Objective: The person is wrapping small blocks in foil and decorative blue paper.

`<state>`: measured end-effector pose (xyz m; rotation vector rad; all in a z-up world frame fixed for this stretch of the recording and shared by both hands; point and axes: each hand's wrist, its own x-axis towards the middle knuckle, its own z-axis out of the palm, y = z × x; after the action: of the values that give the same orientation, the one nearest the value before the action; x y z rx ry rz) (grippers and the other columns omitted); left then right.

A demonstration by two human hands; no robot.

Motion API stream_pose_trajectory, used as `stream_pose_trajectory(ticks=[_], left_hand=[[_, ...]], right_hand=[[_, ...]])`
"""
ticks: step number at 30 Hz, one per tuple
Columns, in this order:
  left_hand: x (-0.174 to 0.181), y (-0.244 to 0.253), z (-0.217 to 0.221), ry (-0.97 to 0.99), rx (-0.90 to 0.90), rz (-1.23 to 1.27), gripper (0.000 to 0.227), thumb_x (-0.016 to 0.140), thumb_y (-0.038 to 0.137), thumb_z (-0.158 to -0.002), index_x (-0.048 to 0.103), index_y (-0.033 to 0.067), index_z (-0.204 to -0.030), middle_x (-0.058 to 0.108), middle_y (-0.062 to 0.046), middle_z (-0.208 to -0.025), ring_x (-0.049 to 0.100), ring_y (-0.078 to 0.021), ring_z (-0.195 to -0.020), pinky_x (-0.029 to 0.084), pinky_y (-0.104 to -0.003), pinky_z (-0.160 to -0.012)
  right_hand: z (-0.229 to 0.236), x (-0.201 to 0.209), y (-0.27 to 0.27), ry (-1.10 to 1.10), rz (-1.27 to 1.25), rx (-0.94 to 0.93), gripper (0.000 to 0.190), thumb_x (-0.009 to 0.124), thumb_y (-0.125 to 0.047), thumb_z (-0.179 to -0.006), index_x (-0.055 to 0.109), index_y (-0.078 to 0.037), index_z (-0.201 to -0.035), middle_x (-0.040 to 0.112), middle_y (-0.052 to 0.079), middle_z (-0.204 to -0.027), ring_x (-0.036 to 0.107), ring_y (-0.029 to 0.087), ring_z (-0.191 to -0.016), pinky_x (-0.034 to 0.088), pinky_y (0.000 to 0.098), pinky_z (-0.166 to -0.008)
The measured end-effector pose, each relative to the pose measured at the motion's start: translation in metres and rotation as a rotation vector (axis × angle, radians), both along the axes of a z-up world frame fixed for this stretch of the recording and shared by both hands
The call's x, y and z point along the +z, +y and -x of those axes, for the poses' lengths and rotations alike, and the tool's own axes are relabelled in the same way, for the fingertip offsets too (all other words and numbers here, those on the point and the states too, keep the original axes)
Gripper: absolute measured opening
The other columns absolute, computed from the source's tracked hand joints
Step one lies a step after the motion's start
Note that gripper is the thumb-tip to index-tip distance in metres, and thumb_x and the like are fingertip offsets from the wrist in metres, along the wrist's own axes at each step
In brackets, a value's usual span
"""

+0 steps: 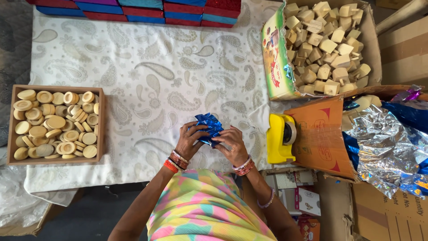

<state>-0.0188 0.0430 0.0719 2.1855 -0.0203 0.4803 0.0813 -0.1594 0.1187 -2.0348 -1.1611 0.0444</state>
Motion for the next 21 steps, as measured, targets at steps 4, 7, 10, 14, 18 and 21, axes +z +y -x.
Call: stream_pose_trajectory(ticks=[4, 7, 10, 14, 18, 21], left_hand=[[0.006, 0.000, 0.000, -0.056, 0.025, 0.090, 0.044, 0.087, 0.014, -0.075, 0.067, 0.0149, -0.114, 0.059, -0.006, -0.142, 0.045, -0.0351, -0.143, 0.040, -0.052, -0.113], [0.030, -0.003, 0.000, -0.123, 0.031, 0.285, 0.043, 0.088, 0.021, -0.076, 0.066, 0.0147, -0.112, 0.051, -0.010, -0.145, 0.038, -0.0378, -0.148, 0.041, -0.051, -0.117], [0.045, -0.005, 0.002, -0.122, 0.082, 0.182, 0.039, 0.090, 0.021, -0.071, 0.071, 0.0146, -0.104, 0.055, -0.011, -0.141, 0.038, -0.0390, -0.145, 0.039, -0.051, -0.114], [0.043, -0.007, 0.001, -0.079, 0.063, 0.112, 0.037, 0.089, 0.021, -0.072, 0.074, 0.0149, -0.105, 0.062, -0.007, -0.136, 0.042, -0.0352, -0.143, 0.038, -0.050, -0.114], [0.035, -0.010, 0.000, -0.001, 0.061, 0.091, 0.039, 0.089, 0.023, -0.075, 0.076, 0.0167, -0.111, 0.069, -0.004, -0.121, 0.052, -0.0281, -0.133, 0.036, -0.046, -0.110], [0.041, -0.007, -0.002, 0.042, 0.058, 0.167, 0.042, 0.088, 0.022, -0.076, 0.075, 0.0160, -0.115, 0.072, -0.002, -0.109, 0.058, -0.0237, -0.124, 0.036, -0.044, -0.108]], right_hand=[[0.004, 0.001, 0.000, 0.013, -0.028, -0.054, 0.040, 0.090, -0.015, -0.072, 0.074, -0.018, -0.108, 0.071, -0.002, -0.097, 0.067, 0.018, -0.107, 0.038, 0.0500, -0.115], [0.007, 0.002, 0.002, 0.026, -0.064, -0.119, 0.035, 0.089, -0.011, -0.073, 0.071, -0.016, -0.103, 0.072, -0.003, -0.094, 0.068, 0.018, -0.102, 0.037, 0.0505, -0.116], [0.009, 0.000, 0.003, 0.115, -0.075, -0.175, 0.037, 0.088, -0.007, -0.074, 0.068, -0.015, -0.103, 0.069, -0.004, -0.084, 0.068, 0.018, -0.096, 0.035, 0.0516, -0.119], [0.010, -0.011, 0.005, 0.158, -0.099, -0.225, 0.040, 0.088, -0.006, -0.074, 0.063, -0.014, -0.105, 0.068, -0.004, -0.083, 0.068, 0.015, -0.091, 0.036, 0.0521, -0.119], [0.010, -0.014, 0.007, 0.138, -0.145, -0.253, 0.042, 0.089, -0.006, -0.074, 0.058, -0.013, -0.101, 0.066, -0.003, -0.086, 0.067, 0.017, -0.095, 0.039, 0.0528, -0.118], [0.011, -0.017, 0.007, 0.159, -0.174, -0.259, 0.042, 0.089, -0.006, -0.074, 0.056, -0.013, -0.100, 0.065, 0.000, -0.092, 0.065, 0.019, -0.098, 0.041, 0.0525, -0.118]])
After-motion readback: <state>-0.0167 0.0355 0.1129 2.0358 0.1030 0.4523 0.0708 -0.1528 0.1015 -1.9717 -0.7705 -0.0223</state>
